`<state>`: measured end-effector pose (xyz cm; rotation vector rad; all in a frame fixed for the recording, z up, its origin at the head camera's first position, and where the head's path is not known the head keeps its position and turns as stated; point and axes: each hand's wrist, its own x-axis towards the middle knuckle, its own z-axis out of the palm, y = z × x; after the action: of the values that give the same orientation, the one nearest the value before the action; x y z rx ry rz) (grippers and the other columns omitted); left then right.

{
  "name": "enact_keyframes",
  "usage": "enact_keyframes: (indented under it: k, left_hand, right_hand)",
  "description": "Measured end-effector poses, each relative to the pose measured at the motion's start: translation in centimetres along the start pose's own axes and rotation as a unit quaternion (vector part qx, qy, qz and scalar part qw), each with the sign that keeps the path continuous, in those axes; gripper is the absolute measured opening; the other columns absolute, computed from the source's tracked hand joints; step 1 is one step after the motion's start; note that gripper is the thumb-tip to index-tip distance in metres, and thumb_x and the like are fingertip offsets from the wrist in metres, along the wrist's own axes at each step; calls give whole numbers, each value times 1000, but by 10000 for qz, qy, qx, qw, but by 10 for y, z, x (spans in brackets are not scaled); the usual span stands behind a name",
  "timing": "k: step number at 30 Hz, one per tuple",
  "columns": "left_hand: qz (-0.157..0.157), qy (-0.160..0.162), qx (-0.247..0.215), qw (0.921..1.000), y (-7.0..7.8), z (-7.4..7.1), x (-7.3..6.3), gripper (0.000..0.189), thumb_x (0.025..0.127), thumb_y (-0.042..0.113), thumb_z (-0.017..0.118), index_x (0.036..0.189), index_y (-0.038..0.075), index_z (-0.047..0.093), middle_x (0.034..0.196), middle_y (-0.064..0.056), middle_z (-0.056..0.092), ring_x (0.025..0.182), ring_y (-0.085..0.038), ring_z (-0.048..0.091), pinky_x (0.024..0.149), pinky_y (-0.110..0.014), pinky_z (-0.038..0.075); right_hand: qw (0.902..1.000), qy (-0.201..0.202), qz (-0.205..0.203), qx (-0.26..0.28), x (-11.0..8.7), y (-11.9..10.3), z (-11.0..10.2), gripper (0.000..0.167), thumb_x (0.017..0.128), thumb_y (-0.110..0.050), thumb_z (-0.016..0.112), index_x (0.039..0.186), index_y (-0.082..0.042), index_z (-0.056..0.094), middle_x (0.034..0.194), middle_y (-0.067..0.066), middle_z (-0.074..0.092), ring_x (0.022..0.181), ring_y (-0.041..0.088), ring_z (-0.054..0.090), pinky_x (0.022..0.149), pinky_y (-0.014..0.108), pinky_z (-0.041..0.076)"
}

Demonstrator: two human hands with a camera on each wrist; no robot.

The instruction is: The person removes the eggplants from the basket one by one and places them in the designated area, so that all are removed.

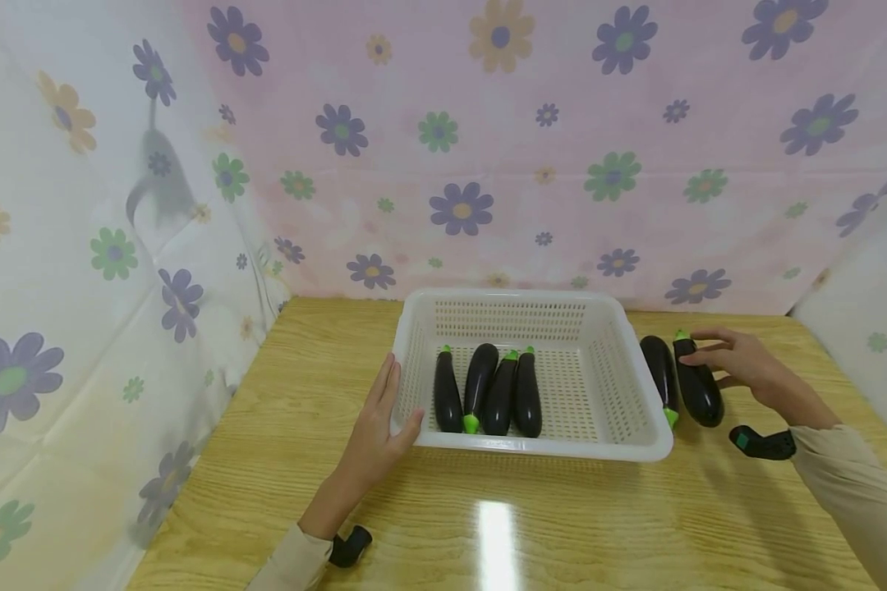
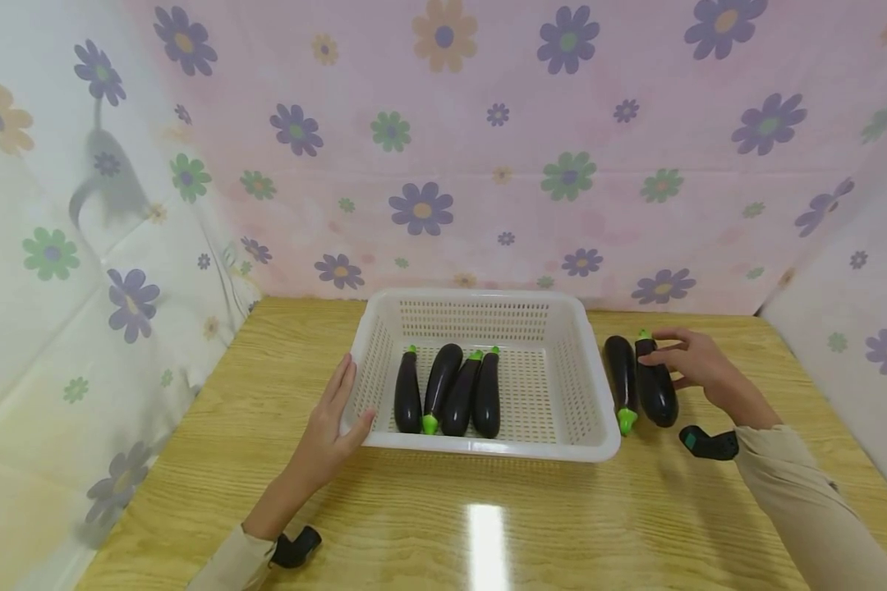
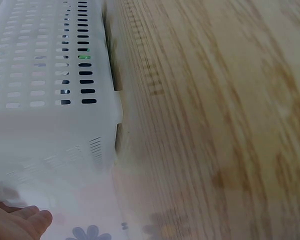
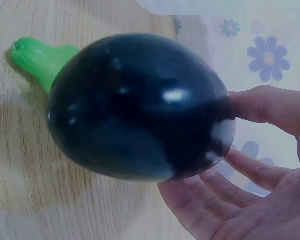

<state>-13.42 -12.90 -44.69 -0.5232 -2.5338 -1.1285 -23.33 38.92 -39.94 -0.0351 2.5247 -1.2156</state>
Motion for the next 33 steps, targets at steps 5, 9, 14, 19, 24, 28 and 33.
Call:
enact_keyframes:
  k: [5,9,14,19,24,28,33]
  left_hand:
    - [20,-25,-8,10000,0,1,-1,74,93,30,56,148,-4,20,158,-9,10,142,-26,17,108,-49,25]
    - [42,-35,23,10000,0,1,-2,74,93,30,56,148,-4,20,157,-11,11,142,-26,17,107,-49,26]
    - [76,-23,24,10000,1,1,-1,74,93,30,56,148,-4,20,157,-14,13,142,-26,17,107,-49,26]
    - [76,-23,-4,10000,1,0,1,73,93,29,56,148,-5,21,157,-14,13,142,-27,17,107,-50,26]
    - [86,-16,-4,10000,1,-1,1,73,92,28,56,147,-5,21,156,-16,14,141,-27,18,107,-50,26]
    - [109,7,9,9999,1,-1,1,74,92,27,56,147,-5,21,156,-16,14,141,-28,18,107,-50,26]
    - [83,-1,17,10000,0,0,0,74,92,28,56,148,-5,20,156,-15,14,141,-27,18,107,-50,26]
  right_hand:
    - [9999,59,-41,-102,0,8,1,77,95,-35,55,144,11,18,136,40,31,114,51,42,78,49,51]
    - [9999,87,-50,-138,1,13,1,77,95,-33,56,144,13,17,134,41,31,111,49,45,77,49,51]
    - [9997,113,11,-239,4,15,0,77,95,-32,56,142,15,17,134,43,30,103,43,54,76,49,52]
    - [9993,143,25,-353,7,17,1,76,96,-32,55,142,15,17,134,44,29,105,47,52,76,50,51]
    - [9988,139,25,-467,10,20,1,76,96,-32,54,142,15,16,133,44,30,106,50,50,75,50,52]
    - [9982,157,92,-570,12,21,3,76,96,-32,54,142,15,16,133,44,30,108,51,48,74,50,52]
    - [9970,187,70,-751,12,20,4,75,96,-31,54,141,16,17,132,45,31,107,51,47,72,48,52]
